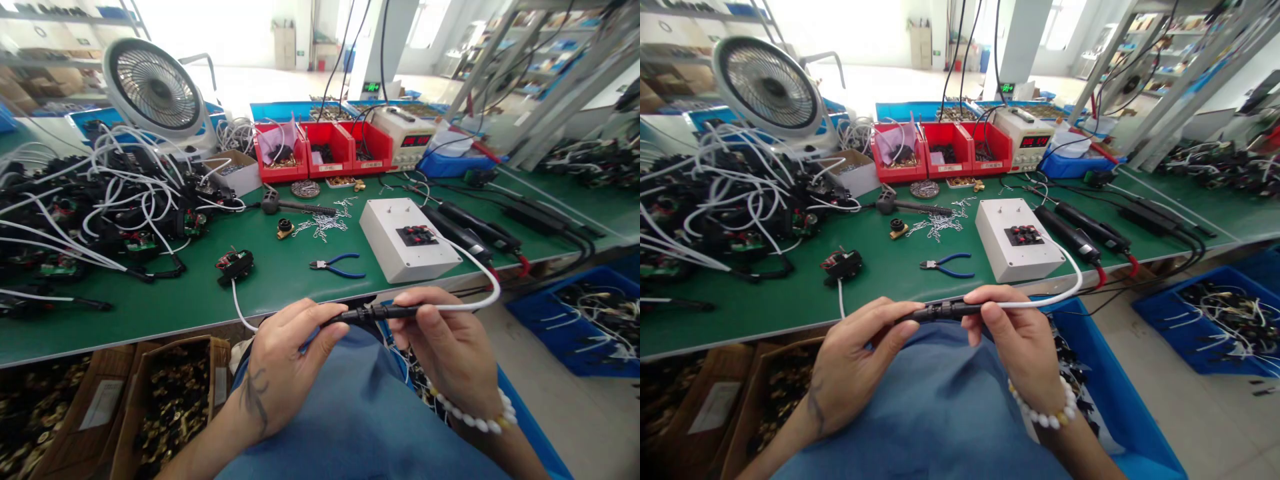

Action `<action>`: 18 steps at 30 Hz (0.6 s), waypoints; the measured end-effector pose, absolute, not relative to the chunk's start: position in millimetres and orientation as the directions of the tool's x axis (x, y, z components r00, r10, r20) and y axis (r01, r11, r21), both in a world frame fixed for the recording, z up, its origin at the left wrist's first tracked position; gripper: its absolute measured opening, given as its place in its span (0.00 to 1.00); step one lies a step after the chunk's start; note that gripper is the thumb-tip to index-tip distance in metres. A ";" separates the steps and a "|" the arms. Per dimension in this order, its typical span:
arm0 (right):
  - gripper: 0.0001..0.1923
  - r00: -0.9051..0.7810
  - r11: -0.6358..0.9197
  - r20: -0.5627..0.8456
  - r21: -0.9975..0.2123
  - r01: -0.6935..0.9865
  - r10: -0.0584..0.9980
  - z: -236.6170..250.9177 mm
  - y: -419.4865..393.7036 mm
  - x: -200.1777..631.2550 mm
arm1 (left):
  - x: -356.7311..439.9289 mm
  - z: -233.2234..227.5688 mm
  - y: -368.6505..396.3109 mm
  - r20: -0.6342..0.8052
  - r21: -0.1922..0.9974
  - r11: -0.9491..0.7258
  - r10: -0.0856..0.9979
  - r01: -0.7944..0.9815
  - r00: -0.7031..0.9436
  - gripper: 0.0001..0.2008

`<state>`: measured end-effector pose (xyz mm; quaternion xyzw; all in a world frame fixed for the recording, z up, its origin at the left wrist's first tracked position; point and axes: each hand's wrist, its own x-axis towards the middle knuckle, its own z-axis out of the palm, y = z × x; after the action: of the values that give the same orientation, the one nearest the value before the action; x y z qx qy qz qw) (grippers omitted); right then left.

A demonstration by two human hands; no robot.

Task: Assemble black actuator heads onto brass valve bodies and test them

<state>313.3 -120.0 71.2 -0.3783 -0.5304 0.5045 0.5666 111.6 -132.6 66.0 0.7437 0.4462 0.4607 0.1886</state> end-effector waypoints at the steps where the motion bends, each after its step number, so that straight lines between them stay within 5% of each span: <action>1: 0.10 -0.085 0.225 0.240 -0.962 -0.155 0.967 69.8 -119.6 315.8 | 111.0 66.6 -132.5 0.510 0.693 -0.528 0.840 0.492 0.183 0.08; 8: 0.08 -0.182 0.258 0.259 -0.966 -0.033 0.948 66.7 -114.8 329.6 | 111.4 66.3 -130.4 0.550 0.634 -0.556 0.813 0.538 0.192 0.09; 14: 0.12 -0.147 0.106 0.116 -0.992 -0.070 0.982 68.7 -115.2 318.7 | 114.5 62.0 -124.9 0.640 0.488 -0.627 0.730 0.607 0.240 0.11; 18: 0.16 -0.204 0.009 0.026 -0.996 -0.084 0.979 65.6 -115.4 319.6 | 116.0 55.2 -120.8 0.581 0.536 -0.613 0.767 0.580 0.274 0.11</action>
<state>319.6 -115.4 65.6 -0.4205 -0.5320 0.5647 0.4704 116.0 -120.8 55.2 0.7905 0.4260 0.4263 0.1093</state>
